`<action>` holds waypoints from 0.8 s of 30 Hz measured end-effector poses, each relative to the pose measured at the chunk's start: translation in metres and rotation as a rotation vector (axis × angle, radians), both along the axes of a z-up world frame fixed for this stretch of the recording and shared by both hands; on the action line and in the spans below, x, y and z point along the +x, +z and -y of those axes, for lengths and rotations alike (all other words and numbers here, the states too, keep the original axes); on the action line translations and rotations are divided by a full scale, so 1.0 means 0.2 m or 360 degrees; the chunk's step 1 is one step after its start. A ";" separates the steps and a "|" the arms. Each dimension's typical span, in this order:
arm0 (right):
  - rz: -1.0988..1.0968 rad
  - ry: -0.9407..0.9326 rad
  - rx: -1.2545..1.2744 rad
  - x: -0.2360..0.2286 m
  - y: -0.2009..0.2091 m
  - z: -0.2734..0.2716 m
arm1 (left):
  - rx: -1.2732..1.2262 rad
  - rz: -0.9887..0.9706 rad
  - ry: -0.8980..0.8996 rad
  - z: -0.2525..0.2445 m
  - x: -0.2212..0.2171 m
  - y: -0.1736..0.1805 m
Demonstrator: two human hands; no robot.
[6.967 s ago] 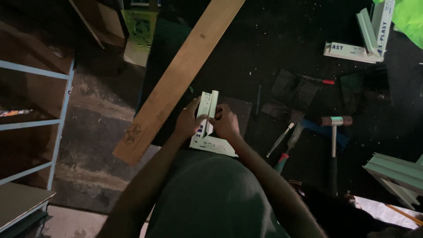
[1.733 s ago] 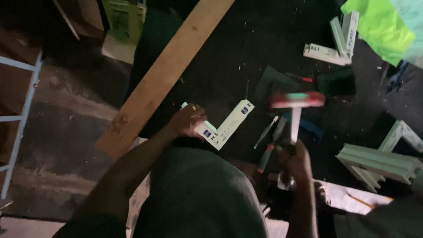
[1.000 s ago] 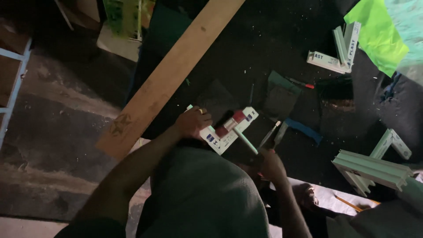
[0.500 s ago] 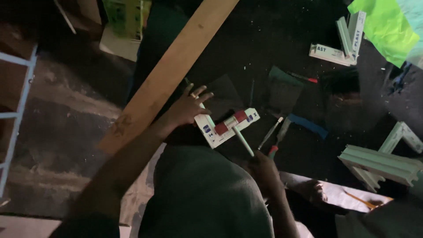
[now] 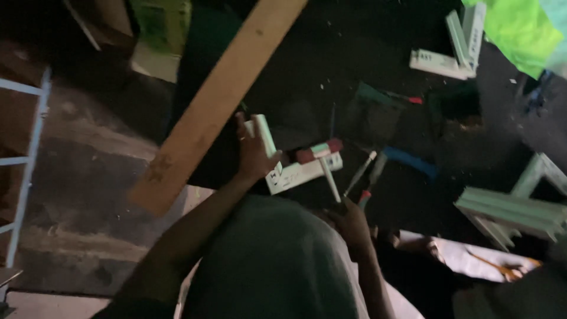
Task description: Assembling white plastic window or door frame components using a mallet and small plastic strips.
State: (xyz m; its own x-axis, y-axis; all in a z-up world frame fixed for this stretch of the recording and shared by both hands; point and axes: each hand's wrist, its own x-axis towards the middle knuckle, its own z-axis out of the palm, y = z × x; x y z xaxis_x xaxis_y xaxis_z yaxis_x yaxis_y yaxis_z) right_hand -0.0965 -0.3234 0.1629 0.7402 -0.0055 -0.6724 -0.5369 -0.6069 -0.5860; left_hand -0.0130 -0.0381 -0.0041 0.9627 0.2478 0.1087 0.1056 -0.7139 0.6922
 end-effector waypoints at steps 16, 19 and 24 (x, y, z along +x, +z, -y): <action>0.0513 0.0344 -0.0299 0.78 -0.12 0.09 | 0.0298 0.0071 -0.0426 -0.01 -0.03 0.05; 0.0504 0.0479 -0.0416 1.01 -0.27 0.04 | 0.0328 -0.0005 -0.0393 -0.04 -0.01 0.09; 0.0752 0.1483 -0.0487 1.29 -0.25 0.00 | 0.0235 -0.0002 -0.0422 -0.05 0.01 0.02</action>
State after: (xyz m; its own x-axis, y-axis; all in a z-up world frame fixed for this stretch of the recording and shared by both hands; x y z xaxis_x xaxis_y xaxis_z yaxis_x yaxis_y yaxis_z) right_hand 0.1609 -0.3240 0.1125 0.7236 0.5733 -0.3842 0.4499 -0.8140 -0.3673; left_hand -0.0105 -0.0274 -0.0004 0.9918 -0.0307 0.1237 -0.0973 -0.8096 0.5789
